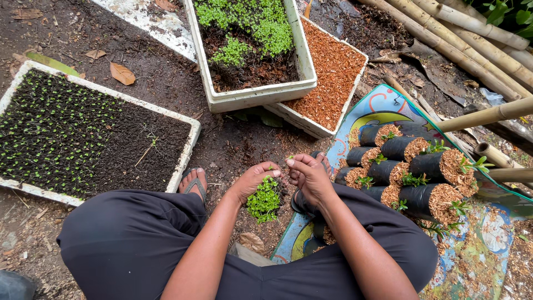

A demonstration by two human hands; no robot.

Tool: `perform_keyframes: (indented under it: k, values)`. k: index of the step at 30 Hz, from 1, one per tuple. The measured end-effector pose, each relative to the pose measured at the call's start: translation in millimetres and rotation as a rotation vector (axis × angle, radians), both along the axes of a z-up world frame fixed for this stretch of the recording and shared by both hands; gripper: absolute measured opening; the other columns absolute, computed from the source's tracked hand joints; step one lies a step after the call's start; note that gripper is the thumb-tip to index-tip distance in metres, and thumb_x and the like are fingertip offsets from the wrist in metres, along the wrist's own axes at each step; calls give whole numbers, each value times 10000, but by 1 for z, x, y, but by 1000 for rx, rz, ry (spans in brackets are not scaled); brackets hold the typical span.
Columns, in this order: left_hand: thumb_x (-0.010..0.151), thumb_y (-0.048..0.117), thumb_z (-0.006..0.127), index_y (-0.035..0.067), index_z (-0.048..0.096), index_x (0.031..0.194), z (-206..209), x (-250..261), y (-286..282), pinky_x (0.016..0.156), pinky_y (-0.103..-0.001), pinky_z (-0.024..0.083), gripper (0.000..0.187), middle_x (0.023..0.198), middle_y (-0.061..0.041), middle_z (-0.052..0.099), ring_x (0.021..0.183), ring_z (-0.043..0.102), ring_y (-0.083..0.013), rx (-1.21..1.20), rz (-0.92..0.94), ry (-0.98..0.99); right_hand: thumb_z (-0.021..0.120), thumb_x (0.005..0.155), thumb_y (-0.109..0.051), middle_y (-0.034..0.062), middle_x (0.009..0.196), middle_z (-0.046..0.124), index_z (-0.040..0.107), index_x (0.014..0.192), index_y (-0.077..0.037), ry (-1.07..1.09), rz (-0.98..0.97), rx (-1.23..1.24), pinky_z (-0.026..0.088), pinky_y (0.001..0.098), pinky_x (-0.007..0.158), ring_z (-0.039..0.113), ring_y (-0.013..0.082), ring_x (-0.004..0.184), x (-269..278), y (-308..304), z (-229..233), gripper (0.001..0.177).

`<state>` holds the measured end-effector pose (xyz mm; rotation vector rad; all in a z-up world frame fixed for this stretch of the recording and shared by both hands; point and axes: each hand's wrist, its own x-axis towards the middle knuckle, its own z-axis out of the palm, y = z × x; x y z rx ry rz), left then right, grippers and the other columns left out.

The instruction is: The person removes a clump of green seedlings from a tray by hand and separates individual plants to place them into black plastic nursery bags.

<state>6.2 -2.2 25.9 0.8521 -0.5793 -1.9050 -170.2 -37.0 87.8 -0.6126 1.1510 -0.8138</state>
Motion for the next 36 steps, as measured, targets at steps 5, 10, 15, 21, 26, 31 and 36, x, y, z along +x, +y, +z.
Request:
perform_keyframes:
  k: [5,10,15,21,26,31,36]
  values:
    - [906,138,739,90,732,965,18,0,2,742,-215,484,77,814,9,688,764,630,-65,19,-22,1,725,918,-81,1,760,575,644,995,-70,-72,-21,12,428,210,542,522,82,621,-3,-7,15,112]
    - [925,141,727,86,742,969,10,1,0,753,-229,490,71,844,-19,713,783,646,-84,-3,-47,7,677,922,-137,83,855,691,613,1006,-104,-84,-38,32,434,213,536,575,92,619,-15,-19,23,111]
    - [934,136,710,81,734,948,21,1,1,754,-222,493,61,837,0,706,787,640,-68,-25,-87,10,723,889,-115,32,736,649,631,1012,-75,13,141,29,420,187,459,548,54,526,-15,-16,4,159]
    - [939,157,731,110,745,953,-1,-5,2,741,-214,504,50,832,29,728,758,649,-43,11,-161,30,794,820,-28,45,729,626,683,1048,16,116,332,-56,380,160,484,544,47,570,-4,-4,19,258]
    - [953,171,736,114,754,1002,-31,-7,4,766,-220,518,77,899,37,744,804,660,-48,11,-225,10,827,790,0,85,693,634,752,956,42,164,434,-88,377,183,495,506,62,580,-6,-3,8,187]
    - [925,147,741,149,727,940,-1,-5,6,750,-204,478,20,846,71,717,789,624,-30,-8,-232,1,802,826,-15,49,686,601,727,944,47,126,289,-22,389,175,477,492,52,559,-6,-3,4,153]
    - [932,160,727,120,718,916,4,-1,2,687,-200,442,44,749,64,657,717,577,-37,-41,-250,-38,802,840,-30,12,720,554,711,969,26,62,198,57,400,204,508,484,62,573,-11,-7,-5,168]
